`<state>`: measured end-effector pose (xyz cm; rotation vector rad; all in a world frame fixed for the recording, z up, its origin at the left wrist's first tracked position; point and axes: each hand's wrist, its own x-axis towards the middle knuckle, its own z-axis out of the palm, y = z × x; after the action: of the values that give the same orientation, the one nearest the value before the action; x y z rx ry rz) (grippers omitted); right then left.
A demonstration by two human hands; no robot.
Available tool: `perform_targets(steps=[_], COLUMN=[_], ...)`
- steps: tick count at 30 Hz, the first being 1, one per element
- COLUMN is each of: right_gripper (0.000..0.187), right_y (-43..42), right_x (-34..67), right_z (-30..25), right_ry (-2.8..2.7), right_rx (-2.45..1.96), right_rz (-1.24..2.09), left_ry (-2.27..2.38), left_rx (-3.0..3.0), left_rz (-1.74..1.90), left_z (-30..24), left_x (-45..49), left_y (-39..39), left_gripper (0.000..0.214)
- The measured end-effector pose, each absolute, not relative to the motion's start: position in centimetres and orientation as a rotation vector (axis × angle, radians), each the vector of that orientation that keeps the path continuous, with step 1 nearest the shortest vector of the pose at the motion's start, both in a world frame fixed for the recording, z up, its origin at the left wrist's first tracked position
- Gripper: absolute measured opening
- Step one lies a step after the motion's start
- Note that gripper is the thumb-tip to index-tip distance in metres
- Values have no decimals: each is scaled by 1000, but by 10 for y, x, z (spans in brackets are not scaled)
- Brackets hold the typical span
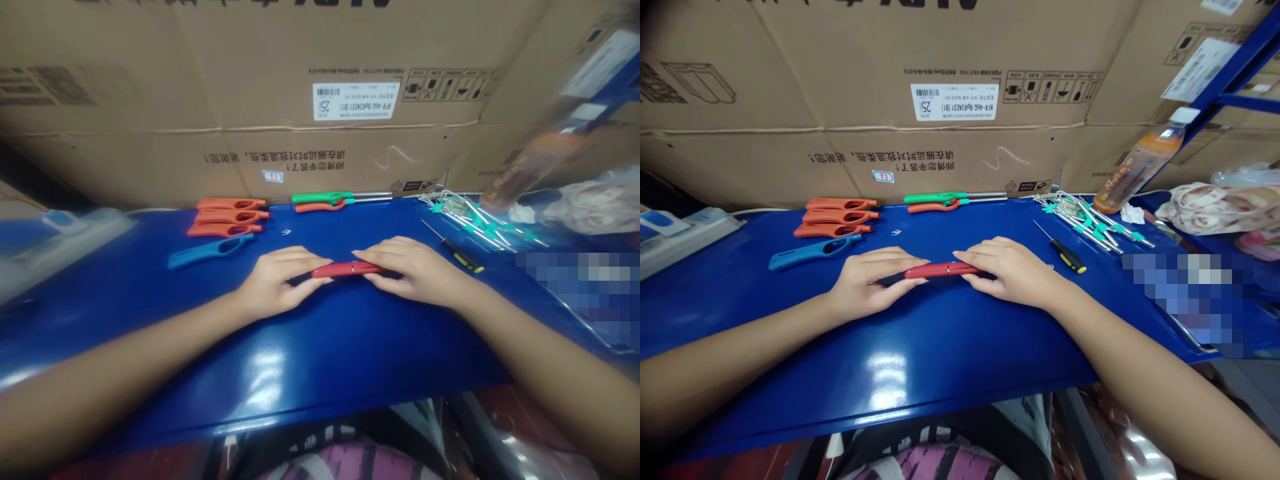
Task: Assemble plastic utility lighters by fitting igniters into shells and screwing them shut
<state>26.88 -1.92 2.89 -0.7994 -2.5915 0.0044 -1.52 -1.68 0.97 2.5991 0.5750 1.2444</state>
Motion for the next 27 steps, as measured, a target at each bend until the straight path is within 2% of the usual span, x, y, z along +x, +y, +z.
perform_targets(steps=[5,14,19,23,27], right_gripper=[28,26,35,20,20], right_y=[-23,-24,-20,-18,-19], right_x=[264,262,270,277,278], right_z=[29,29,35,40,40], right_ry=[-2587,-2593,-2529,-2492,-2493], right_rx=[-731,-720,-843,-857,-856], right_rz=[-96,-60,74,30,17], left_ry=[562,620,694,736,741], left_rx=[2601,2634,2570,2516,2505], left_rz=[1254,1234,1302,1351,1348], left_z=[9,9,9,10,10], left_x=[-13,-14,-16,-16,-17], left_y=[-19,-20,-17,-14,-12], left_gripper=[20,20,18,16,16])
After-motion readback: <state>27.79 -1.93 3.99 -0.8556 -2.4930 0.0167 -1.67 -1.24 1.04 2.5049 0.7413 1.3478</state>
